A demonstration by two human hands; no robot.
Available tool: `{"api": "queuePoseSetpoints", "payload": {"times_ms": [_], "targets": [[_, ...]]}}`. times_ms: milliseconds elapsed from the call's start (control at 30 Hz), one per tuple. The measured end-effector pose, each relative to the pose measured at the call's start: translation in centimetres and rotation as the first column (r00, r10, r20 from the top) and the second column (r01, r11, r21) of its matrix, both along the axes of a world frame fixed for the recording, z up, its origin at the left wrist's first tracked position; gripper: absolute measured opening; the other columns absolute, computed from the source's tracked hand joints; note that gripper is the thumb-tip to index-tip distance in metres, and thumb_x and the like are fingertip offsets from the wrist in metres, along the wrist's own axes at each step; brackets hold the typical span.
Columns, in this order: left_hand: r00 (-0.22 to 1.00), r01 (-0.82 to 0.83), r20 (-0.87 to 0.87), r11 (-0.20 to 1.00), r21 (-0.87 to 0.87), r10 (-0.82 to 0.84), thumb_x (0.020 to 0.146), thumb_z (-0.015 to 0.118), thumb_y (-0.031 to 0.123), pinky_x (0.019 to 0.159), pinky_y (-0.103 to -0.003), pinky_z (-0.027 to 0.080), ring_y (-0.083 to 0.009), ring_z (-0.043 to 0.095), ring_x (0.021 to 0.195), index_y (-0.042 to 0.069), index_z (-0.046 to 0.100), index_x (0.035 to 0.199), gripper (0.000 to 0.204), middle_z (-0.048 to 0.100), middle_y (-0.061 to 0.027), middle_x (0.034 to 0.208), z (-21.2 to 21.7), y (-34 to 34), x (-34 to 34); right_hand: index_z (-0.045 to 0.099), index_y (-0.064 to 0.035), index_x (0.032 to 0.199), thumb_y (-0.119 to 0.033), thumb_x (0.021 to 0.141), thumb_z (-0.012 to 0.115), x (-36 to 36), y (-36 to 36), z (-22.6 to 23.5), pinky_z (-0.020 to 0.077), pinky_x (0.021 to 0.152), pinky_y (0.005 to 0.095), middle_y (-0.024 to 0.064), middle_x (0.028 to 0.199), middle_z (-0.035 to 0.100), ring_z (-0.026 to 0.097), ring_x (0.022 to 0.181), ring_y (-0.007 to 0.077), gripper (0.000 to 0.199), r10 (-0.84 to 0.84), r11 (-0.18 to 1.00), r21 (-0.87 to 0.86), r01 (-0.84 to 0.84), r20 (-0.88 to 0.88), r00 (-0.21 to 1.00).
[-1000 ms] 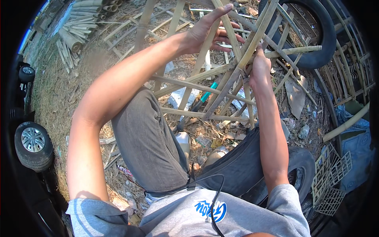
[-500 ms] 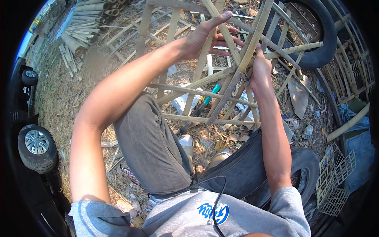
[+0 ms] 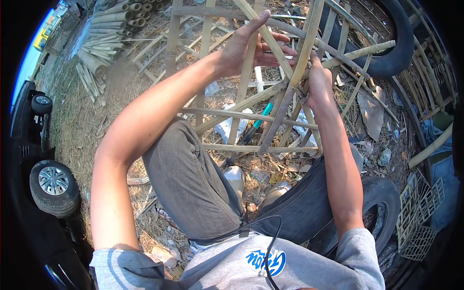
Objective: The person assembles a bamboo lattice structure by placing bamboo strips and hammering nails into the joints by hand.
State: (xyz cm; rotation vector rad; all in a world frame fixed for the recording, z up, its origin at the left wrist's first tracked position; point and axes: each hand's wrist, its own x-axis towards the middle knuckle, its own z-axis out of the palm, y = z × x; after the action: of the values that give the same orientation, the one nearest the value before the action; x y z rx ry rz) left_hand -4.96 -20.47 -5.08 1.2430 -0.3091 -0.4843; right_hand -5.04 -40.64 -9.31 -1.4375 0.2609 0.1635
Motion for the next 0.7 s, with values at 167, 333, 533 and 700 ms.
{"api": "queuePoseSetpoints", "payload": {"times_ms": [167, 333, 533, 700], "targets": [[1.0, 0.018, 0.012, 1.0, -0.02, -0.018, 0.085, 0.039, 0.081, 0.114, -0.043, 0.04, -0.0389, 0.062, 0.116, -0.008, 0.039, 0.139, 0.104, 0.06, -0.0325, 0.121, 0.0, 0.7, -0.6, 0.062, 0.0074, 0.111, -0.04, 0.104, 0.039, -1.3, 1.1, 2.4, 0.051, 0.086, 0.0411, 0.0153, 0.09, 0.069, 0.067, 0.087, 0.0225, 0.053, 0.045, 0.998, 0.036, -0.043, -0.07, 0.997], [0.999, -0.002, -0.036, 1.0, -0.001, 0.002, 0.091, 0.039, 0.074, 0.112, -0.039, 0.041, -0.0346, 0.066, 0.111, -0.013, 0.057, 0.114, 0.092, 0.064, -0.0335, 0.112, 0.2, -0.2, 0.1, 0.065, 0.005, 0.107, -0.042, 0.103, 0.044, -0.1, -0.1, 0.7, 0.0522, 0.079, 0.0404, 0.0133, 0.088, 0.069, 0.067, 0.085, 0.0198, 0.052, 0.032, 0.998, 0.054, -0.03, -0.038, 0.999], [0.995, -0.098, -0.007, 0.987, 0.127, 0.099, 0.091, 0.043, 0.073, 0.097, -0.038, 0.054, -0.0339, 0.07, 0.099, -0.014, 0.051, 0.116, 0.091, 0.067, -0.0302, 0.097, 0.5, 0.2, -0.5, 0.065, 0.0041, 0.108, -0.043, 0.1, 0.052, -0.3, 0.2, 0.1, 0.0527, 0.08, 0.0377, 0.0178, 0.095, 0.069, 0.067, 0.085, 0.0204, 0.05, 0.053, 0.994, 0.1, -0.049, -0.042, 0.998], [0.997, -0.08, 0.04, 0.976, 0.201, 0.073, 0.095, 0.034, 0.071, 0.095, -0.041, 0.056, -0.0342, 0.07, 0.099, 0.0, 0.028, 0.145, 0.087, 0.067, -0.0302, 0.102, -0.1, 0.3, -0.7, 0.062, 0.003, 0.116, -0.04, 0.101, 0.052, -0.1, 0.0, -1.0, 0.0517, 0.076, 0.0369, 0.0154, 0.098, 0.068, 0.066, 0.084, 0.0199, 0.047, 0.033, 0.991, 0.127, -0.032, -0.007, 0.999]]}}
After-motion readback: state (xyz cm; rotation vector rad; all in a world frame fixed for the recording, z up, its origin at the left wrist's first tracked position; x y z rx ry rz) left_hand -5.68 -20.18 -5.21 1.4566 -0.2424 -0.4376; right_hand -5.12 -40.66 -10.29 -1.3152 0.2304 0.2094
